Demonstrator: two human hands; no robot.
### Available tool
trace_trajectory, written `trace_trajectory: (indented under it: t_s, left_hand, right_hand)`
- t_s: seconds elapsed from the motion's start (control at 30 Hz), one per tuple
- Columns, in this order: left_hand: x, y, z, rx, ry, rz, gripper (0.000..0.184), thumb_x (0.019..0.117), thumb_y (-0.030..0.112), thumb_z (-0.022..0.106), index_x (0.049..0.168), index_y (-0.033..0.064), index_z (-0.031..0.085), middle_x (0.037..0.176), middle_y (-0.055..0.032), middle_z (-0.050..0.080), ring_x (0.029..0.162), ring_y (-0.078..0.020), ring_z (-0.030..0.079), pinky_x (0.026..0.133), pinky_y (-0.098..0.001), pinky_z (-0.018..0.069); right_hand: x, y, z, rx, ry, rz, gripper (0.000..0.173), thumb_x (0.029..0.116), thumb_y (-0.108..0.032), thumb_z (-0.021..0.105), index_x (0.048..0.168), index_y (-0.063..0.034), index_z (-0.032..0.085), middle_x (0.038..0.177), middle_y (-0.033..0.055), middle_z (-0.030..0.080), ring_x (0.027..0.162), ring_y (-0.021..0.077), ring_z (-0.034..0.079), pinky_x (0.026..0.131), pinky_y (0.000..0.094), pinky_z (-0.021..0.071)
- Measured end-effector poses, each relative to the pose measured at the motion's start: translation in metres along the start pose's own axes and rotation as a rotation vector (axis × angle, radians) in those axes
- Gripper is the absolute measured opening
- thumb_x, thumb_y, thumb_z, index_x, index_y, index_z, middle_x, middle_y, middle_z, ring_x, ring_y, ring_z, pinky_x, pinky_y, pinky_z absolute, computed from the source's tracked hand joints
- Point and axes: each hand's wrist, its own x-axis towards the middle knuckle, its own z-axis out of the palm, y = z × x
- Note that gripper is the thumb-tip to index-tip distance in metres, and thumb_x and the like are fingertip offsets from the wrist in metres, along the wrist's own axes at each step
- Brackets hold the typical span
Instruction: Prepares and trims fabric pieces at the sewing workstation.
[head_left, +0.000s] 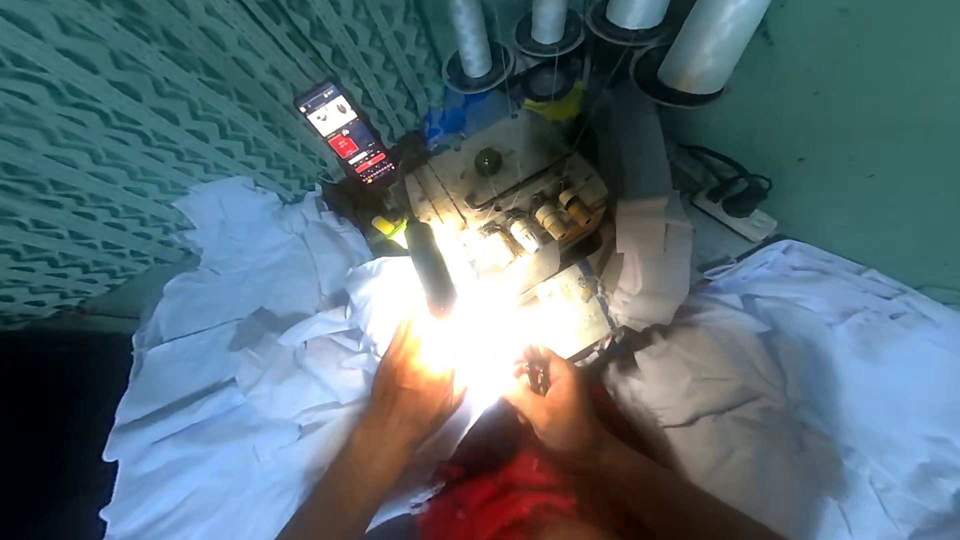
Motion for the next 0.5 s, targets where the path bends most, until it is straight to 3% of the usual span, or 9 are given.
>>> trace_trajectory:
  t_s: [0.13, 0.2, 0.23, 0.3, 0.33, 0.43, 0.5]
  left_hand:
    - [0.008, -0.02, 0.003, -0.033, 0.001, -0.059, 0.043, 0.0956, 0.033, 0.046, 0.119, 0.0091, 0.073, 0.127, -0.0132, 0.069, 0.122, -0.0309, 0.063, 0.102, -0.0482, 0.0504]
    - [0.018, -0.031, 0.001, -0.101, 0.018, -0.128, 0.039, 0.0946, 0.031, 0.051, 0.118, 0.0077, 0.072, 0.126, -0.0124, 0.069, 0.122, -0.0296, 0.062, 0.102, -0.0483, 0.0499]
    - [0.024, -0.036, -0.002, -0.134, 0.046, -0.151, 0.036, 0.0933, 0.028, 0.054, 0.116, 0.0069, 0.072, 0.12, -0.0125, 0.069, 0.117, -0.0294, 0.064, 0.098, -0.0471, 0.052]
    - [0.04, -0.044, -0.012, -0.193, 0.088, -0.185, 0.021, 0.0878, 0.019, 0.063, 0.102, 0.0045, 0.071, 0.109, -0.0139, 0.068, 0.103, -0.0297, 0.067, 0.087, -0.0462, 0.0563]
    - [0.048, -0.049, -0.017, -0.192, 0.052, -0.221, 0.018, 0.087, 0.014, 0.068, 0.1, 0.0019, 0.068, 0.111, -0.0174, 0.066, 0.099, -0.0324, 0.068, 0.082, -0.0491, 0.0573]
    - [0.068, -0.063, -0.029, -0.117, -0.184, -0.394, 0.032, 0.0942, 0.021, 0.074, 0.117, 0.0009, 0.063, 0.125, -0.0219, 0.062, 0.098, -0.0374, 0.069, 0.081, -0.0554, 0.0577]
    - [0.071, -0.07, -0.037, -0.177, -0.25, -0.476, 0.028, 0.0972, 0.021, 0.07, 0.119, 0.0042, 0.066, 0.114, -0.0168, 0.066, 0.098, -0.0335, 0.068, 0.084, -0.0551, 0.0566]
  right_hand:
    - [0.014, -0.002, 0.015, 0.036, -0.008, -0.04, 0.024, 0.0861, 0.001, 0.071, 0.109, -0.0004, 0.065, 0.084, 0.0006, 0.069, 0.055, 0.0043, 0.058, 0.048, 0.02, 0.0519]
    - [0.02, -0.007, 0.023, 0.079, -0.006, -0.045, 0.022, 0.0859, 0.002, 0.071, 0.106, 0.0002, 0.065, 0.073, 0.0004, 0.066, 0.052, 0.0065, 0.058, 0.047, 0.0223, 0.0527]
    - [0.023, -0.009, 0.028, 0.096, 0.009, -0.052, 0.02, 0.0856, 0.002, 0.07, 0.104, -0.0007, 0.063, 0.068, -0.0003, 0.064, 0.051, 0.0074, 0.059, 0.048, 0.0235, 0.0538]
    - [0.027, -0.012, 0.037, 0.114, 0.043, -0.07, 0.018, 0.0868, 0.0, 0.07, 0.103, -0.0003, 0.061, 0.065, 0.0015, 0.064, 0.051, 0.0108, 0.063, 0.049, 0.0262, 0.057]
    - [0.029, -0.013, 0.04, 0.103, 0.057, -0.079, 0.018, 0.0873, -0.001, 0.069, 0.103, -0.0002, 0.06, 0.066, 0.0018, 0.065, 0.052, 0.0117, 0.064, 0.05, 0.0266, 0.0579]
    - [0.03, -0.013, 0.042, 0.051, 0.066, -0.105, 0.018, 0.0867, 0.0, 0.069, 0.103, 0.0007, 0.062, 0.067, 0.0024, 0.067, 0.053, 0.0118, 0.065, 0.05, 0.0257, 0.0585]
    - [0.027, -0.011, 0.038, -0.026, 0.062, -0.12, 0.014, 0.0869, -0.002, 0.069, 0.099, -0.0016, 0.064, 0.064, -0.0008, 0.065, 0.051, 0.009, 0.064, 0.05, 0.0244, 0.0574]
